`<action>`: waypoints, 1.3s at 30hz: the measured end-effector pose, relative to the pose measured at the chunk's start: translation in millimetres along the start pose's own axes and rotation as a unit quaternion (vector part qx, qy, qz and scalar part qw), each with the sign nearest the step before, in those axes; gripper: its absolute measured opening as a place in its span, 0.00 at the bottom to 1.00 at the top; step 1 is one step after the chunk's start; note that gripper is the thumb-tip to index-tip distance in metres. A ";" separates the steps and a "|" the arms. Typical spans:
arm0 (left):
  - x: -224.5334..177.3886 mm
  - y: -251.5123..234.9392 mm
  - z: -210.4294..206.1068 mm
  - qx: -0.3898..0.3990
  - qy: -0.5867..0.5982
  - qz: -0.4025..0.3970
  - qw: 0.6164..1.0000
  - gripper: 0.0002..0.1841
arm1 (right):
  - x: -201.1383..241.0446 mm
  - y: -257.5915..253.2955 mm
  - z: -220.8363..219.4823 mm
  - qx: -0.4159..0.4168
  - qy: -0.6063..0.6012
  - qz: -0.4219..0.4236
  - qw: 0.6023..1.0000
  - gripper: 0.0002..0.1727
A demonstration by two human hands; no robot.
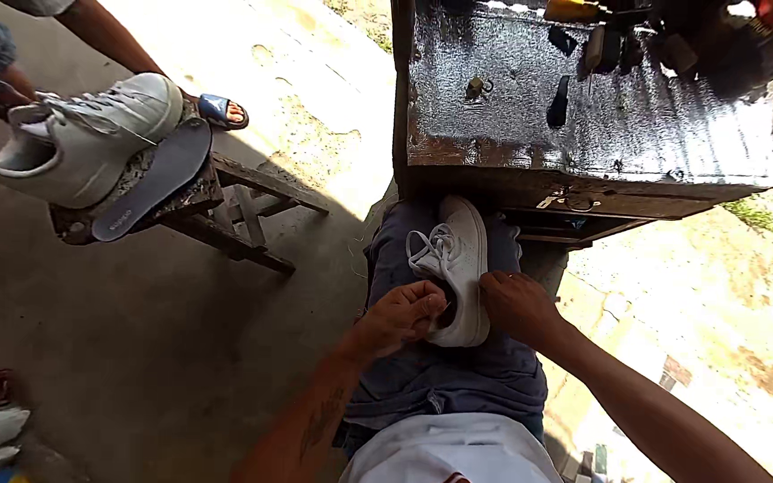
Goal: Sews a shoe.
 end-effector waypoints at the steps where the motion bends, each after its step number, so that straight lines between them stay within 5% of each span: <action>1: -0.3 -12.5 -4.7 -0.061 -0.126 0.043 0.989 0.11 | -2.1 -0.3 1.5 0.004 -0.001 0.008 1.000 0.12; 3: 1.9 -34.2 -15.7 -0.112 -0.368 0.105 0.917 0.15 | -4.0 -0.7 2.9 0.017 -0.001 0.015 1.000 0.11; 5: 5.7 -46.5 -26.4 -0.126 -0.428 0.119 0.887 0.14 | -7.3 -1.7 2.1 0.017 -0.004 0.024 1.000 0.11; 11: 15.2 -52.6 -22.1 -0.118 -0.282 0.075 0.949 0.08 | -22.2 1.4 -16.0 -0.086 -0.033 0.094 0.991 0.08; 19: 7.3 -47.6 -16.8 -0.045 -0.414 0.138 0.899 0.10 | -39.5 -4.2 -0.7 0.002 -0.119 0.106 0.987 0.16; 25: 21.1 -48.2 -26.2 -0.160 -0.373 0.084 0.910 0.05 | -71.1 3.6 -0.4 -0.065 -0.059 0.015 0.996 0.35; 34: 34.2 -39.1 -37.0 -0.281 -0.306 -0.017 0.910 0.06 | -100.6 34.4 -36.3 -0.108 -0.159 -0.143 0.971 0.35; 36: 33.4 -33.6 -33.6 -0.275 -0.298 -0.047 0.913 0.03 | -106.4 37.7 -35.9 -0.120 -0.160 -0.150 0.968 0.36; 39: 29.8 -34.2 -35.1 -0.214 -0.373 0.019 0.903 0.07 | -126.3 54.8 -38.8 -0.125 -0.154 -0.187 0.962 0.34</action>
Point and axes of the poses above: each hand's wrist, its own y-axis away from the middle knuckle, its own z-axis out of the back of the hand, x = y × z, the point moved 1 cm from there along -y, towards the middle knuckle, and after that the axes turned 7 degrees about -y, right-handed, at the moved point
